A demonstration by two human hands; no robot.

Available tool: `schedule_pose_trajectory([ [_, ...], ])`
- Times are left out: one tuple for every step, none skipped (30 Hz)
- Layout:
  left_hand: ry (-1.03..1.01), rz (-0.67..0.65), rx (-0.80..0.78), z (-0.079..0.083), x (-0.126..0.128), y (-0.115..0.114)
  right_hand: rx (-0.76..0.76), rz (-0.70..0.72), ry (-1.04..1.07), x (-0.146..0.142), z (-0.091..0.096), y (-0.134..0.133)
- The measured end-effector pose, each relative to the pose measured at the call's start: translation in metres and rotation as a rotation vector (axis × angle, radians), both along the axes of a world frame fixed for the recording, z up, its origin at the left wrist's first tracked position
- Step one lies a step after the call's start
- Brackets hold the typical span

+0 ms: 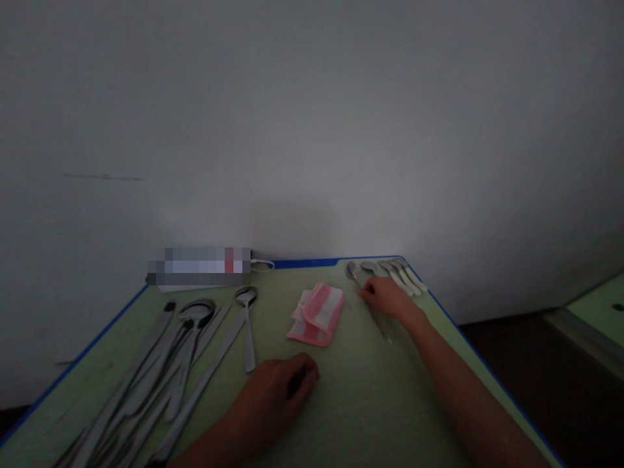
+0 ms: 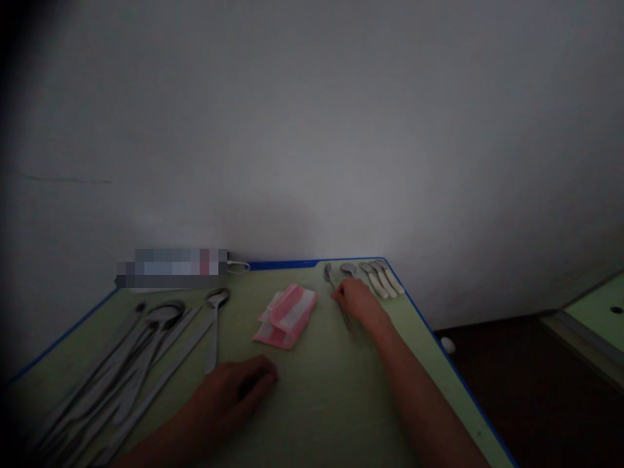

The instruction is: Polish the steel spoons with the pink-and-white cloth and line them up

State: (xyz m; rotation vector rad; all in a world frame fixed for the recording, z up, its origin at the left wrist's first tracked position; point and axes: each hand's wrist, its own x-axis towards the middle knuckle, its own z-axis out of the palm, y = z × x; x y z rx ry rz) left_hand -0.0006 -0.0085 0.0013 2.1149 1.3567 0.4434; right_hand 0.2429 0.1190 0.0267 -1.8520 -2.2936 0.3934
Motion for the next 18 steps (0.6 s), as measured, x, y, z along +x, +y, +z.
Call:
schedule_pose_trajectory([
  [0.004,0.0,-0.001,0.001,0.0,0.0,0.014,-0.014,-0.011,0.0,-0.003,0.001],
  [0.007,-0.001,-0.004,0.001,0.0,0.0,0.024,-0.026,-0.02,0.001,-0.005,0.001],
  [0.008,-0.002,-0.009,0.001,0.0,0.0,0.03,-0.038,-0.029,0.001,-0.007,0.001],
  [0.01,-0.003,-0.013,0.002,0.0,-0.001,0.032,-0.05,-0.038,0.002,-0.009,0.002],
  [0.01,-0.002,-0.015,0.002,0.0,-0.001,0.033,-0.061,-0.045,0.003,-0.01,0.002],
  [0.007,-0.001,-0.014,0.001,0.001,-0.001,0.034,-0.072,-0.053,0.003,-0.012,0.002],
  [0.004,-0.004,-0.012,0.001,0.001,-0.001,0.037,-0.085,-0.061,0.003,-0.013,0.003],
  [0.001,-0.007,-0.008,0.001,0.001,-0.001,0.044,-0.098,-0.068,0.002,-0.015,0.004],
  [0.0,-0.01,-0.004,0.001,0.001,-0.001,0.054,-0.11,-0.074,0.0,-0.017,0.004],
  [0.002,-0.013,0.0,0.001,0.001,-0.001,0.067,-0.122,-0.077,-0.002,-0.018,0.005],
  [0.007,-0.017,0.004,0.001,0.001,-0.001,0.085,-0.132,-0.079,-0.005,-0.019,0.006],
  [0.012,-0.019,0.009,0.001,0.001,0.0,0.104,-0.138,-0.078,-0.008,-0.019,0.006],
  [0.016,-0.019,0.013,0.001,0.001,0.0,0.122,-0.14,-0.074,-0.01,-0.019,0.006],
  [0.016,-0.018,0.017,0.001,0.001,0.0,0.144,-0.133,-0.068,-0.011,-0.017,0.006],
  [0.016,-0.017,0.02,0.001,0.001,0.0,0.164,-0.12,-0.064,-0.011,-0.014,0.005],
  [0.016,-0.013,0.023,0.001,0.001,0.0,0.181,-0.105,-0.061,-0.01,-0.011,0.004],
  [0.016,-0.009,0.025,0.001,0.001,0.0,0.185,-0.088,-0.061,-0.008,-0.007,0.002],
  [0.018,-0.006,0.026,0.002,0.001,-0.001,0.17,-0.077,-0.067,-0.006,-0.003,0.001],
])
